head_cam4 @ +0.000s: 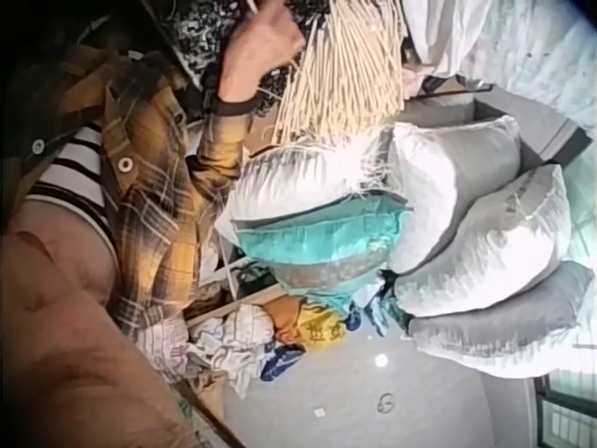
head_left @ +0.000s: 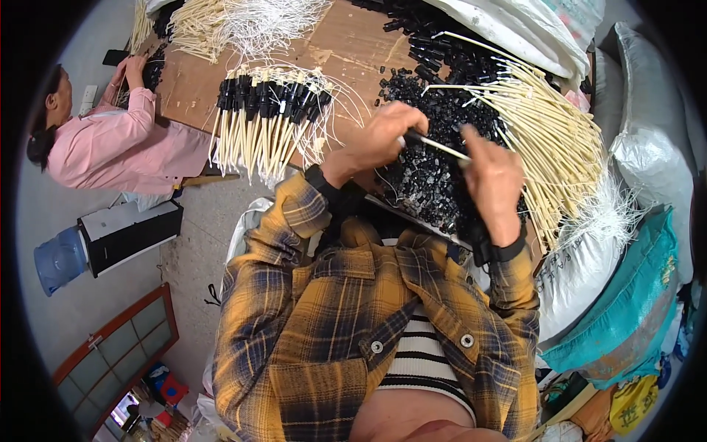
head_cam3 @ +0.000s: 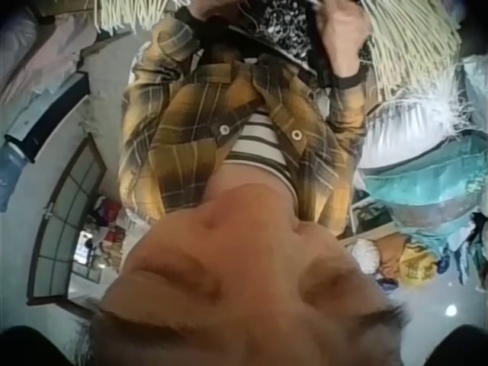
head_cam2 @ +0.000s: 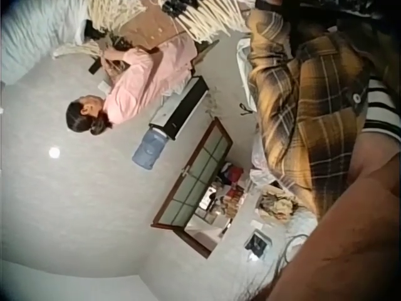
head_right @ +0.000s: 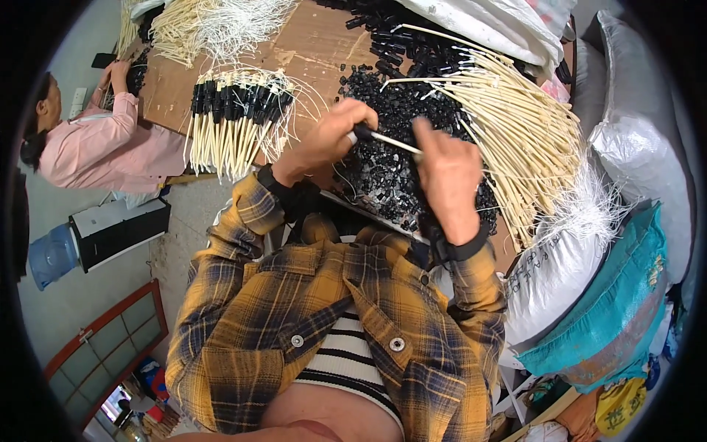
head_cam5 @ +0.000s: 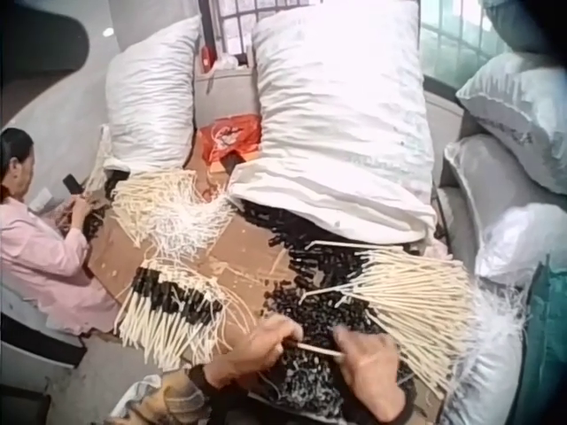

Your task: The person picks up a stick and a black plastic piece, slides the piece onto the stick, and then threads a white cord through the plastic piece. They then place the completed unit onto a pile on the table and repeat the process.

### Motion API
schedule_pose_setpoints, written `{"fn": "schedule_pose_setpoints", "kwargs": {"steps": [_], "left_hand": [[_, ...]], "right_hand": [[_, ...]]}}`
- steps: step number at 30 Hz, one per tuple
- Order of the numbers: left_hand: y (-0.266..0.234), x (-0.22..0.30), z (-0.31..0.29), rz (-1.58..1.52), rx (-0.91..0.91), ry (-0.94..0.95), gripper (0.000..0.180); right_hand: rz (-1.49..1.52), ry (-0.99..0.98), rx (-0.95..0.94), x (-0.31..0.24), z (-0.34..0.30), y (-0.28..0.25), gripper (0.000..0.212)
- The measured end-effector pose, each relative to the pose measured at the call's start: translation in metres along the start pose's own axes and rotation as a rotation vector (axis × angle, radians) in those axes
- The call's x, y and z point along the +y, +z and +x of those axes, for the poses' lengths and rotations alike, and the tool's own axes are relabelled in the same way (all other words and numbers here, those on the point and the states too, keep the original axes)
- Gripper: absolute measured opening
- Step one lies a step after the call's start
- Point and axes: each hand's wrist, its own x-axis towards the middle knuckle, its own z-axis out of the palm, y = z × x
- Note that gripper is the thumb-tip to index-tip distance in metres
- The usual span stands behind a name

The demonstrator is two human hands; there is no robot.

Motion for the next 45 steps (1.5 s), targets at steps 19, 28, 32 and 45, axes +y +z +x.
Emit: {"fn": "schedule_pose_setpoints", "kwargs": {"steps": [19, 28, 32, 45], "left_hand": [[0.021, 0.019, -0.007, -0.556, 0.172, -0.577, 0.026], [0.007, 0.028, -0.016, 0.277, 0.045, -0.274, 0.037], [0.01, 0.029, -0.015, 0.28, 0.041, -0.254, 0.038], [-0.005, 0.042, -0.006, 0.12, -0.206, -0.337, 0.046]], "right_hand": [[0.531, 0.168, -0.128, -0.034, 0.003, 0.018, 0.016], [0.534, 0.293, 0.06, -0.031, -0.005, 0.026, 0.012], [0.54, 0.293, 0.07, -0.031, -0.005, 0.031, 0.012], [0.647, 0.235, -0.078, -0.04, -0.006, 0.025, 0.015]]}}
